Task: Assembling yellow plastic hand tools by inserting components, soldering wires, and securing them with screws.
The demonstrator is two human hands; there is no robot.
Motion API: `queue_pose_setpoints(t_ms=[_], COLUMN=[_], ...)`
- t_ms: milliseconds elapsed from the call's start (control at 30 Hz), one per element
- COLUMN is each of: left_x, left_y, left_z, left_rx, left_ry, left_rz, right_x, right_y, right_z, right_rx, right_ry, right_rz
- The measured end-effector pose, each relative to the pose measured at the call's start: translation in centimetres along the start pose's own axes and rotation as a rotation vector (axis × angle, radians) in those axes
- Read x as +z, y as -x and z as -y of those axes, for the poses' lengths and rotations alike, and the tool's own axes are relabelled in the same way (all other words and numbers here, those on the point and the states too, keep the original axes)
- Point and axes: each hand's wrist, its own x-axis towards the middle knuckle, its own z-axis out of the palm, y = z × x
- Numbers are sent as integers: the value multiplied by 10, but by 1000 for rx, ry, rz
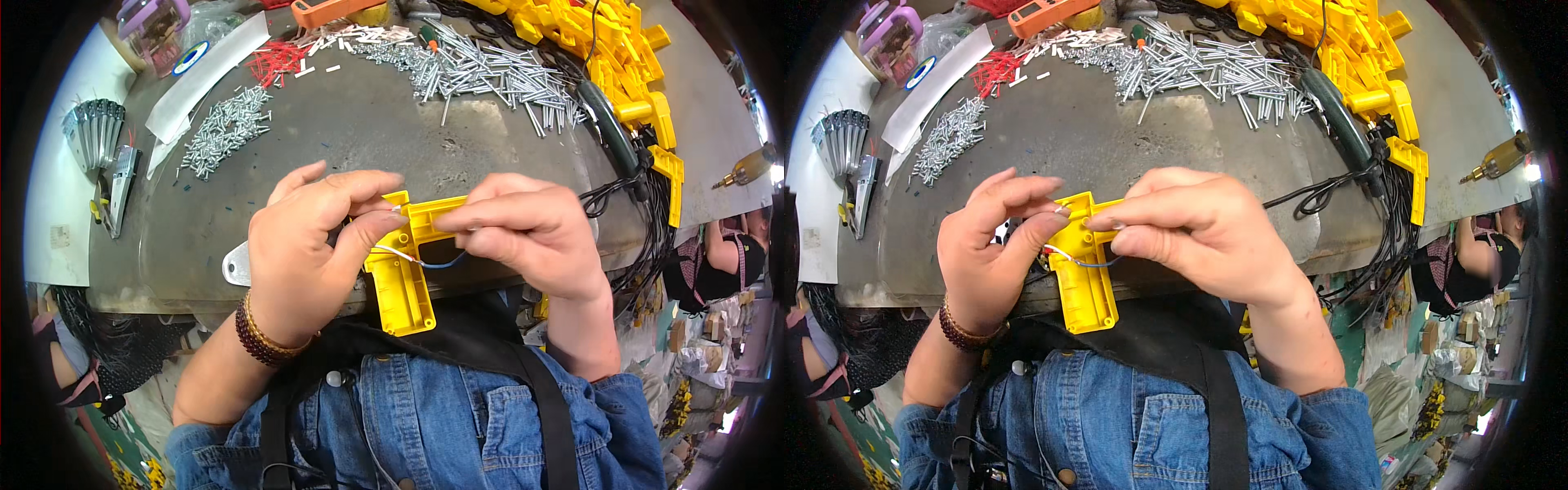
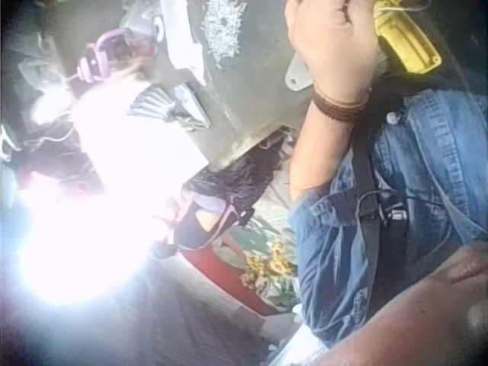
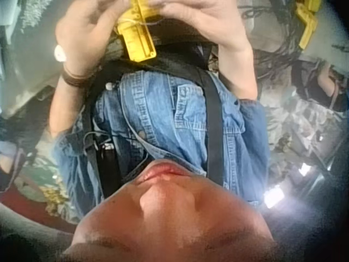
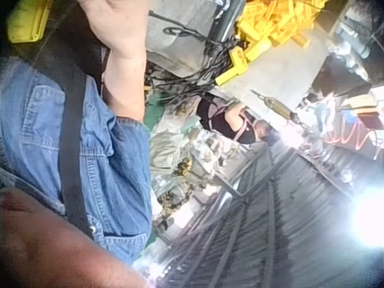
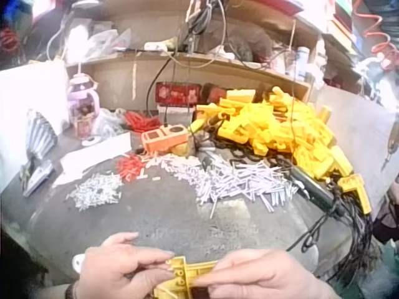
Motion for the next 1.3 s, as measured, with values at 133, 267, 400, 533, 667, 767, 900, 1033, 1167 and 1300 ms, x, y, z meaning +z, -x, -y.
queue_pose_setpoints(t_ms=[133, 267, 400, 533, 667, 767, 900, 1033, 1167, 1300], left_x=[4, 3, 4, 3, 6, 7, 4, 7, 6, 7], left_y=[1, 0, -2, 0, -2, -3, -3, -3, -2, -2], left_z=[5, 2, 3, 3, 7, 6, 7, 7, 5, 3], left_rx=[157, 203, 238, 243, 238, 211, 261, 346, 377, 385], left_ry=[-102, -144, -188, -187, -145, -102, -156, -210, -226, -251], left_rz=[-93, -81, -52, -35, -62, -107, -42, -21, -42, -45], right_x=[5, 9, 12, 13, 9, 11, 15, 15, 19, 26], right_y=[-12, -21, -19, -20, -17, -16, -21, -22, -22, -22], right_z=[7, 10, 7, 13, 13, 13, 14, 12, 13, 12], right_rx=[60, 232, 200, 363, 354, 341, 344, 439, 386, 382], right_ry=[244, 239, 143, 25, 27, 7, 60, 72, 45, -9], right_rz=[94, 107, 58, 68, 55, 48, 22, -1, -17, -66])
